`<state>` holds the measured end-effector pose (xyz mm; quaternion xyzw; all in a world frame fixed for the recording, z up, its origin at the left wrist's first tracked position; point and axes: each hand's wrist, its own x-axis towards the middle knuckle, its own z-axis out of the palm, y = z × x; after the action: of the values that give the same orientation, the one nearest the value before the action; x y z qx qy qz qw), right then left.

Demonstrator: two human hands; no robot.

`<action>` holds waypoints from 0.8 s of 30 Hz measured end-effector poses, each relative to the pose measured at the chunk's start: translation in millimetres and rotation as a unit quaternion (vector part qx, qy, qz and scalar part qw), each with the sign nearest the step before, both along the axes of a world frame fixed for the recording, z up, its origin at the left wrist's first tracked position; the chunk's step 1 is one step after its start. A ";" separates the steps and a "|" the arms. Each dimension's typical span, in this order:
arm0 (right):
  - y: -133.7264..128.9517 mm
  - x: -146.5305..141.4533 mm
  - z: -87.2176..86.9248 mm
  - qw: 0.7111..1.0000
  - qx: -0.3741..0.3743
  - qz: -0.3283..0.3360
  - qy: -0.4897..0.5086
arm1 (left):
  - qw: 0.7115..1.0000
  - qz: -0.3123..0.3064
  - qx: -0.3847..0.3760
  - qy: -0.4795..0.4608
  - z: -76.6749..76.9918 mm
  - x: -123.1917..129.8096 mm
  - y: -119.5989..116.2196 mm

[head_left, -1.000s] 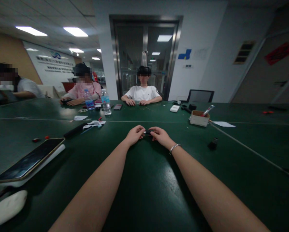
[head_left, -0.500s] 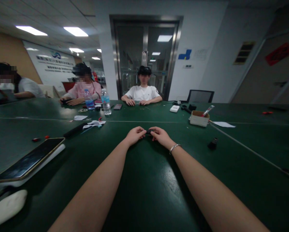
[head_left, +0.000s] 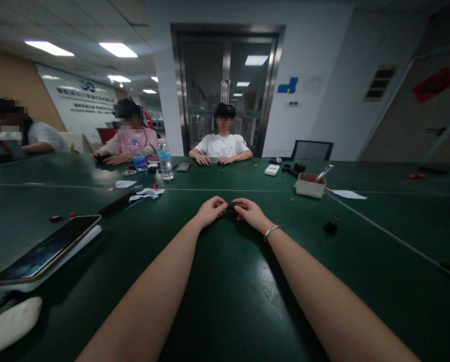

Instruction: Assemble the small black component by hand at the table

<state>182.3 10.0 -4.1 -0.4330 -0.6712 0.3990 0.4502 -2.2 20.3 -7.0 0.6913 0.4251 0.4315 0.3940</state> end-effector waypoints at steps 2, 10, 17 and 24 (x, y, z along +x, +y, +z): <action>0.7 0.5 -0.8 1.000 0.002 0.001 -0.001 | 1.000 -0.006 0.001 0.001 -0.6 -0.4 0.8; 3.5 0.5 -2.1 1.000 -0.005 -0.003 0.005 | 1.000 -0.005 -0.009 0.011 -2.1 -1.2 3.8; -0.8 -0.2 1.0 1.000 -0.010 0.000 0.007 | 1.000 0.002 0.011 -0.008 2.5 -1.3 -2.2; -1.8 0.1 1.7 1.000 -0.004 0.003 -0.003 | 1.000 0.004 -0.011 -0.027 5.5 -0.3 -3.7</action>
<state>182.3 8.2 -2.4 -0.4344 -0.6722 0.4017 0.4451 -2.4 16.6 -1.5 0.6735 0.4216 0.4469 0.4110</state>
